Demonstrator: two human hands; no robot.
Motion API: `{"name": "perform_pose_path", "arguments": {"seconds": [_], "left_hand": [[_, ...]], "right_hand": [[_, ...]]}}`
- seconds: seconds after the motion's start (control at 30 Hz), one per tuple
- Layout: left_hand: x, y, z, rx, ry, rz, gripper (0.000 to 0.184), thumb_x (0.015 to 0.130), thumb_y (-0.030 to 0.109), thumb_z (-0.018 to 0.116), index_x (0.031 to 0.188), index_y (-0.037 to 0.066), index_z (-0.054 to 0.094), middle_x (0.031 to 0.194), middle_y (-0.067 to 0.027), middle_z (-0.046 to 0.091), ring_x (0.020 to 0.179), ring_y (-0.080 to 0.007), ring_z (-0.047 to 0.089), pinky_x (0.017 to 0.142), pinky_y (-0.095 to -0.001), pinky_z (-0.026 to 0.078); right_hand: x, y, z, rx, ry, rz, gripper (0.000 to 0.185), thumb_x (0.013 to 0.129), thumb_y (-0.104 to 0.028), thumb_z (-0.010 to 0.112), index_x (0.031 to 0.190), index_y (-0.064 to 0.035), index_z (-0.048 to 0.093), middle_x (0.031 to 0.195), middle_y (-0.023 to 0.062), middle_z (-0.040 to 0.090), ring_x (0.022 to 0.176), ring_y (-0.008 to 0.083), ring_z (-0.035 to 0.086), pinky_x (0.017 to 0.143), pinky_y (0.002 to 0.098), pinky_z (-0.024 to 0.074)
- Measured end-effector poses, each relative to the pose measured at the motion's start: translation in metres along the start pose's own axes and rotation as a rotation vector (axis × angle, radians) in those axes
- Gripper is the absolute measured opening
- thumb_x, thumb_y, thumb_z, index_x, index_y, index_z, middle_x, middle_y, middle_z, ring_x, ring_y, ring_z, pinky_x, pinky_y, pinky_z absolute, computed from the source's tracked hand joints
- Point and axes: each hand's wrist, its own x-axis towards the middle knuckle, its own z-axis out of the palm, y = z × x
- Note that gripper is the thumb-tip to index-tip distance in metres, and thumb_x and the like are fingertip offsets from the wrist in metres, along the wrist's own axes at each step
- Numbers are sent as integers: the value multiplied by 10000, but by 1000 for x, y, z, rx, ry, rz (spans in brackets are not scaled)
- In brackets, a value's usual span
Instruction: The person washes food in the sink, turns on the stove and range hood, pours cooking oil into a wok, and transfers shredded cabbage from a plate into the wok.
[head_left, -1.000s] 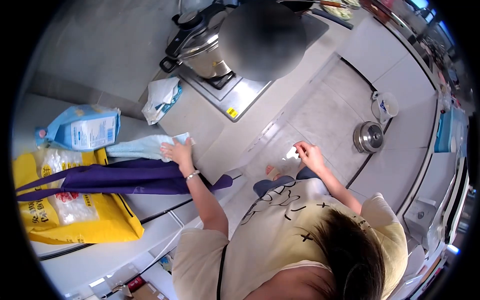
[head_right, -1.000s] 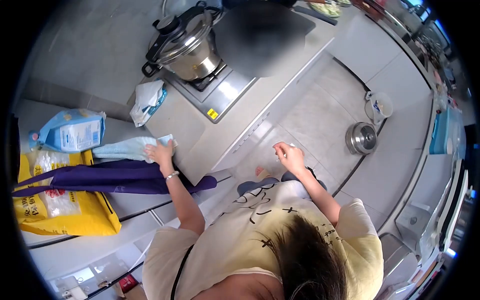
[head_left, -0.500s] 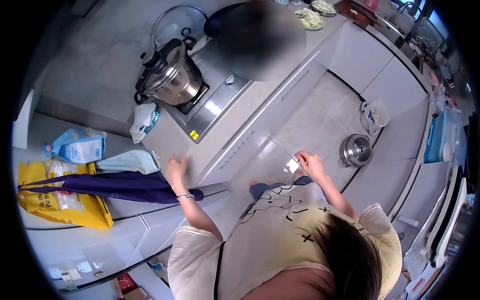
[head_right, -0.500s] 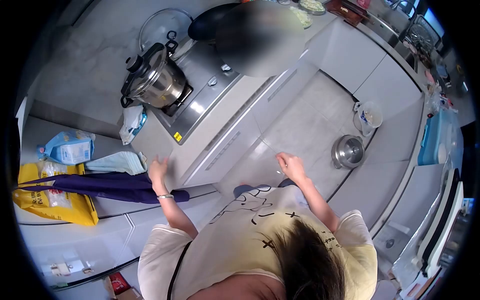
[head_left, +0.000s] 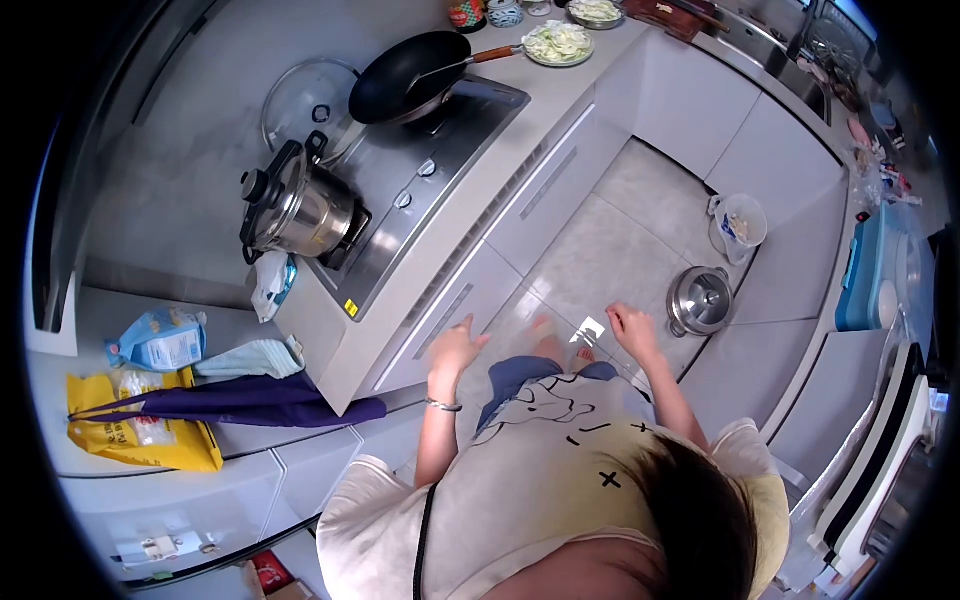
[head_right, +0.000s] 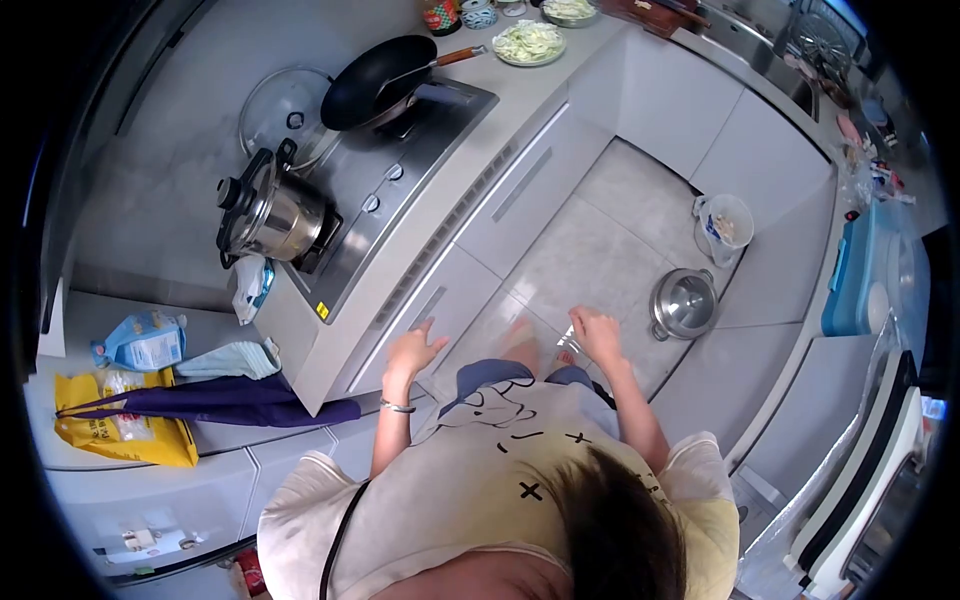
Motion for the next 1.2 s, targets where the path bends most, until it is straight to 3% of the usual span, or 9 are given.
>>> {"name": "perform_pose_path", "arguments": {"seconds": [0.37, 0.6, 0.73, 0.8, 0.87, 0.9, 0.93, 1.07, 1.2], "left_hand": [[91, 95, -19, 127, 16, 325, 562, 767, 411, 578, 1200, 73, 461, 946, -154, 615, 879, -282, 604, 705, -377, 485], [163, 129, -37, 80, 21, 473, 545, 765, 402, 579, 1180, 69, 460, 953, -165, 601, 872, -317, 589, 706, -396, 475], [182, 135, -58, 38, 91, 489, 533, 791, 413, 543, 1187, 69, 446, 928, -165, 594, 845, -341, 582, 708, -418, 470], [186, 134, -62, 16, 88, 442, 535, 795, 413, 540, 1192, 68, 444, 932, -167, 597, 843, -343, 583, 709, -419, 470], [190, 133, -68, 1, 93, 419, 509, 789, 396, 554, 1172, 72, 466, 913, -164, 605, 830, -333, 592, 701, -411, 474], [187, 132, -71, -8, 98, 413, 482, 781, 379, 571, 1149, 78, 489, 892, -160, 613, 817, -322, 600, 693, -402, 478], [186, 133, -75, -20, 102, 403, 456, 773, 363, 587, 1126, 83, 512, 870, -155, 620, 805, -311, 608, 684, -393, 481], [169, 149, -119, -220, -21, 418, 343, 806, 318, 567, 1024, 55, 595, 875, -167, 624, 792, -310, 612, 688, -359, 486], [127, 178, -247, -708, 125, 630, 195, 816, 155, 579, 962, 35, 627, 866, -115, 650, 773, -187, 629, 714, -279, 479]], "right_hand": [[39, 38, -19, 21, 123, 43, 125, 812, -181, 536, 831, -85, 614, 676, 128, 597, 596, 298, 579, 530, 380, 440], [150, 40, -62, -173, 130, -33, 128, 814, -177, 537, 849, -88, 622, 664, 126, 597, 563, 291, 577, 510, 366, 437], [234, 4, -127, 41, 302, -61, 129, 807, -163, 571, 796, -42, 613, 651, 160, 574, 534, 276, 571, 452, 347, 402], [270, -33, -189, 16, 484, -251, 94, 798, -106, 583, 815, -21, 620, 675, 138, 589, 550, 214, 581, 473, 290, 420], [286, -84, -260, 111, 675, -430, 86, 787, -32, 574, 857, -5, 616, 823, 78, 632, 733, 139, 589, 669, 240, 459], [289, -102, -294, 252, 715, -550, 157, 843, -68, 533, 968, -9, 609, 884, 109, 623, 784, 172, 588, 747, 284, 468], [292, -117, -330, 131, 861, -712, 202, 854, -48, 493, 1030, -5, 584, 907, 149, 610, 800, 200, 592, 771, 323, 479], [289, -168, -432, 298, 836, -1392, 227, 847, -66, 482, 1049, -4, 565, 963, 176, 592, 865, 233, 581, 794, 339, 467], [270, -187, -445, 339, 788, -1692, 222, 848, -70, 478, 1043, -4, 562, 960, 174, 590, 864, 232, 578, 794, 340, 464]]}}
